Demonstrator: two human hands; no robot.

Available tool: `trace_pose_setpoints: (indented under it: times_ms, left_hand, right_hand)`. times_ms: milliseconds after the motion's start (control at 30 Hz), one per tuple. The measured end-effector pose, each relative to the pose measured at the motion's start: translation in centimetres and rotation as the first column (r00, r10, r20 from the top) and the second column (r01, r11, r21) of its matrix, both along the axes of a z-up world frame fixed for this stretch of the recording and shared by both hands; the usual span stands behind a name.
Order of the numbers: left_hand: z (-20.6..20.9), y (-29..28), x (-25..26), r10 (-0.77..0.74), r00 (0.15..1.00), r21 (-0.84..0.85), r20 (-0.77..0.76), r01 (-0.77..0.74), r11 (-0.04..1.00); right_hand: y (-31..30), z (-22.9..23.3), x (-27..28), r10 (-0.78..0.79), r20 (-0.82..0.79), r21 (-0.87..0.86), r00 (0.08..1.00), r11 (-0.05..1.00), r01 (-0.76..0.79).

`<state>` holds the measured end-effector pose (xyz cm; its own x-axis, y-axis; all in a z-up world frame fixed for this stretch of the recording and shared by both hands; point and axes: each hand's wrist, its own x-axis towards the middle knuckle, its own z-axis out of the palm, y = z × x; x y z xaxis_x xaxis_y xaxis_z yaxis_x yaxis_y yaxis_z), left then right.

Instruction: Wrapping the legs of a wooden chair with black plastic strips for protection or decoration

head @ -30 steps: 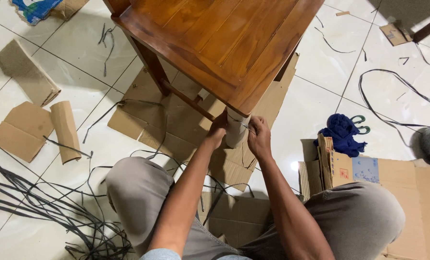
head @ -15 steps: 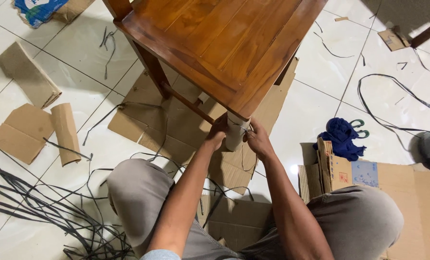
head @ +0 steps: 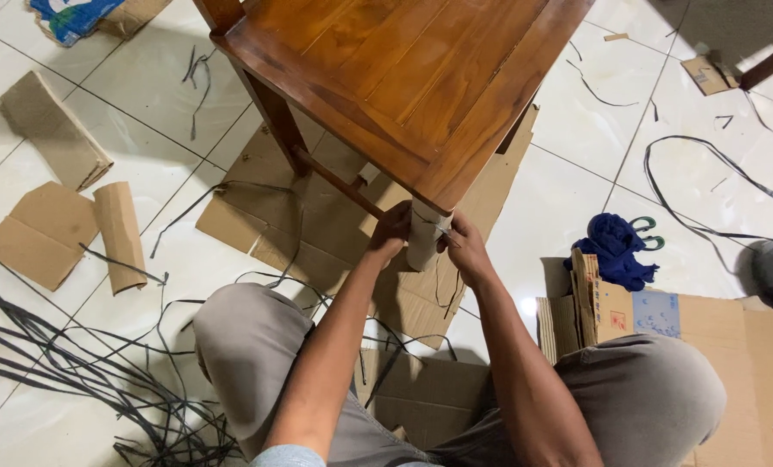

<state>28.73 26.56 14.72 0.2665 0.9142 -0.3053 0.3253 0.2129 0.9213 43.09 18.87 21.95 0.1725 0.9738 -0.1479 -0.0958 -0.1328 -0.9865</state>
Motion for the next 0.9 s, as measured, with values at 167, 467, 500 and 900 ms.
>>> trace_pose_setpoints:
  times_ms: [167,467,500,900]
  left_hand:
    - [2.0,-0.6,-0.8,-0.039,0.983,0.012,0.18,0.037,0.999]
    - [2.4,-0.4,-0.8,-0.011,0.934,-0.004,0.357,0.013,1.0]
    - [3.9,-1.0,-1.2,-0.095,0.977,0.158,0.19,0.065,0.985]
    - [-0.1,0.0,-0.8,0.172,0.984,0.3,-0.041,-0.152,0.942]
  right_hand:
    - [1.0,-1.0,1.2,0.063,0.033,-0.037,0.997,0.997,-0.062]
    - [1.9,-1.8,1.9,0.115,0.019,-0.07,0.993,0.991,-0.113]
    - [2.0,-2.5,2.0,0.111,0.013,-0.049,0.994,0.993,-0.11]
    - [0.3,0.4,0.6,-0.016,0.1,-0.004,0.995,1.0,0.017]
